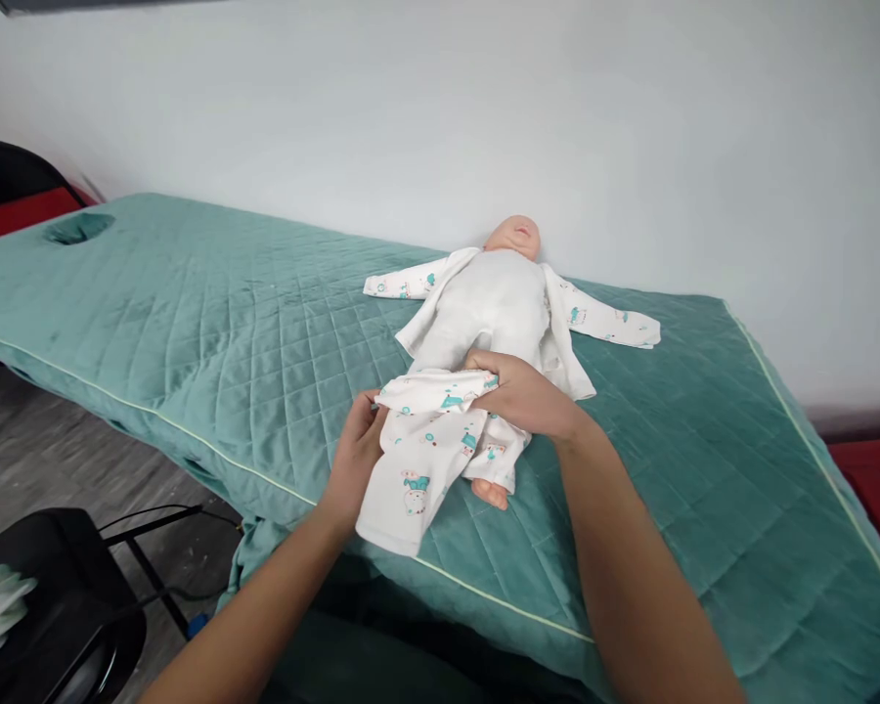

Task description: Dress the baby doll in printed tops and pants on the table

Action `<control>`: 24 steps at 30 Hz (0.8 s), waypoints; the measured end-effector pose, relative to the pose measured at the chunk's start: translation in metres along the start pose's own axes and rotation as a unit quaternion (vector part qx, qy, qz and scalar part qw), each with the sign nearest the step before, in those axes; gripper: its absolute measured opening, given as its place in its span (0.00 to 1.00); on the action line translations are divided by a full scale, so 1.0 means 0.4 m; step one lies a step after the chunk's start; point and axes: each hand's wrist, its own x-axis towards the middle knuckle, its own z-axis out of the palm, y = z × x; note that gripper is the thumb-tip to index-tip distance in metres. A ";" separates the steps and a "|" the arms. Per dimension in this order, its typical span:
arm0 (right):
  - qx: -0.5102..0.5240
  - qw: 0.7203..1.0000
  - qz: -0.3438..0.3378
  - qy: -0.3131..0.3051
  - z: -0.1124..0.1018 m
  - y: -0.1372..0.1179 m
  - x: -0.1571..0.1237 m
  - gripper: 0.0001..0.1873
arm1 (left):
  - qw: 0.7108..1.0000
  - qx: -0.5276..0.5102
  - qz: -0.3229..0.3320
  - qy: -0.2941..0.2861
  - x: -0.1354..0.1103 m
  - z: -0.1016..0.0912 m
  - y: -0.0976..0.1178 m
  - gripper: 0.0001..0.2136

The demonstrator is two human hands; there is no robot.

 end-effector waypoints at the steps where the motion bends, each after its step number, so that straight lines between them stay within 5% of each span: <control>1: 0.003 1.000 -0.003 0.001 0.000 0.001 0.000 0.11 | 0.999 -0.018 -0.033 -0.003 -0.016 0.003 0.007 0.21; 8: -0.013 0.999 -0.001 -0.040 -0.008 -0.005 -0.005 0.09 | 0.975 -0.143 -0.161 -0.063 -0.118 -0.020 -0.028 0.29; 14: -0.065 0.994 0.020 -0.089 -0.014 -0.020 -0.010 0.23 | 0.976 -0.138 -0.124 -0.111 -0.102 -0.034 -0.063 0.30; 24: -0.053 0.997 0.015 -0.048 -0.005 -0.006 -0.010 0.13 | 0.981 -0.103 -0.063 -0.151 -0.036 -0.051 -0.022 0.19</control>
